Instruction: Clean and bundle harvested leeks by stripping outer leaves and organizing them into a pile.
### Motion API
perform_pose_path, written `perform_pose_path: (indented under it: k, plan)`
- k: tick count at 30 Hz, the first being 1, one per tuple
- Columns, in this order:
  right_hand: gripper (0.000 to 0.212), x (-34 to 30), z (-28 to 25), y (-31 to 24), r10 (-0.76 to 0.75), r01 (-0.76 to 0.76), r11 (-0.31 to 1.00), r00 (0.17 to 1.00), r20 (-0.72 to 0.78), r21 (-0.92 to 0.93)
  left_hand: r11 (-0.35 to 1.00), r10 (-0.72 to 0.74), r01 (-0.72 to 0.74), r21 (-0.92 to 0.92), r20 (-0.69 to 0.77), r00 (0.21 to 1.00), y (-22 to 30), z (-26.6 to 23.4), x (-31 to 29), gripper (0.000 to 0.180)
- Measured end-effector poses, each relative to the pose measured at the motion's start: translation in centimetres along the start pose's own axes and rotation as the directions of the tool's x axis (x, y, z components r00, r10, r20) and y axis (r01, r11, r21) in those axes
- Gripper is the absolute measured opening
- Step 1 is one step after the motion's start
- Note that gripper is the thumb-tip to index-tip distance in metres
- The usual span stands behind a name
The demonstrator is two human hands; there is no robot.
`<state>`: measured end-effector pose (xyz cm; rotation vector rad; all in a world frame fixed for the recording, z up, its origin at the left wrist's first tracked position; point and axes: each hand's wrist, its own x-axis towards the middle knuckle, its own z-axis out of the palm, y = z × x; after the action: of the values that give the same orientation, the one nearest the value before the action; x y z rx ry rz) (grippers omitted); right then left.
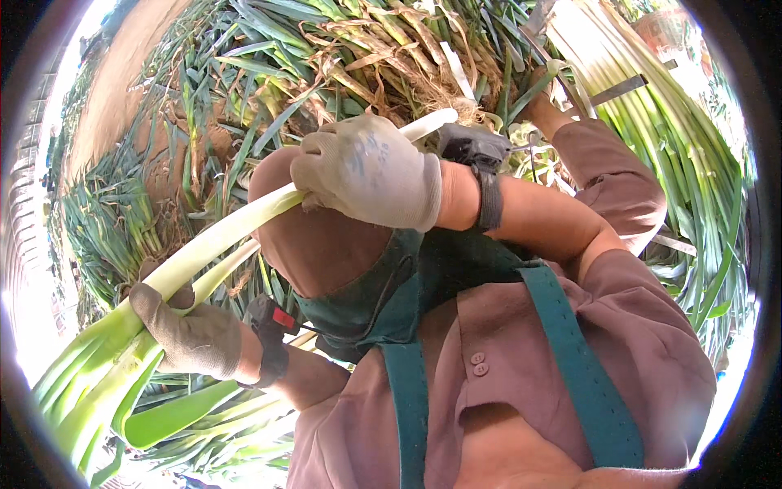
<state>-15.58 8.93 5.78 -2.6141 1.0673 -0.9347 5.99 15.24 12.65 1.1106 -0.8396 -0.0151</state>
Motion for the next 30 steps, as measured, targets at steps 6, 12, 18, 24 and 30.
perform_pose_path:
  k: [6, 12, 18, 24, 30]
  plan:
    - [0.017, 0.1, -0.3, 0.3, -0.114, 0.113, 0.992, 0.993, -0.009, -0.050, 1.000, 0.000, 0.000, 0.006, 0.010, 1.000, -0.5, -0.2, 0.4, 0.043]
    - [0.014, -2.8, -1.3, 1.1, -0.328, 0.324, 0.945, 0.940, -0.098, -0.052, 0.998, 0.062, -0.061, 0.034, -0.039, 0.997, -0.5, 1.1, 0.2, 0.037]
    - [0.024, -9.5, -4.0, 6.5, 0.184, -0.060, 0.939, 0.919, 0.348, -0.337, 0.992, -0.008, 0.022, 0.124, -0.113, 0.994, -1.1, 0.2, 0.5, 0.033]
    - [0.020, -15.4, -9.3, 13.3, 0.560, -0.212, 0.736, 0.726, 0.400, -0.643, 0.991, -0.009, 0.004, -0.133, -0.037, 0.999, -2.1, -2.0, 1.7, 0.027]
    - [0.031, -3.9, -4.9, 0.8, 0.108, -0.153, 0.967, 0.970, -0.217, -0.204, 1.000, -0.004, 0.004, -0.001, -0.018, 1.000, -1.6, -3.1, 0.8, 0.031]
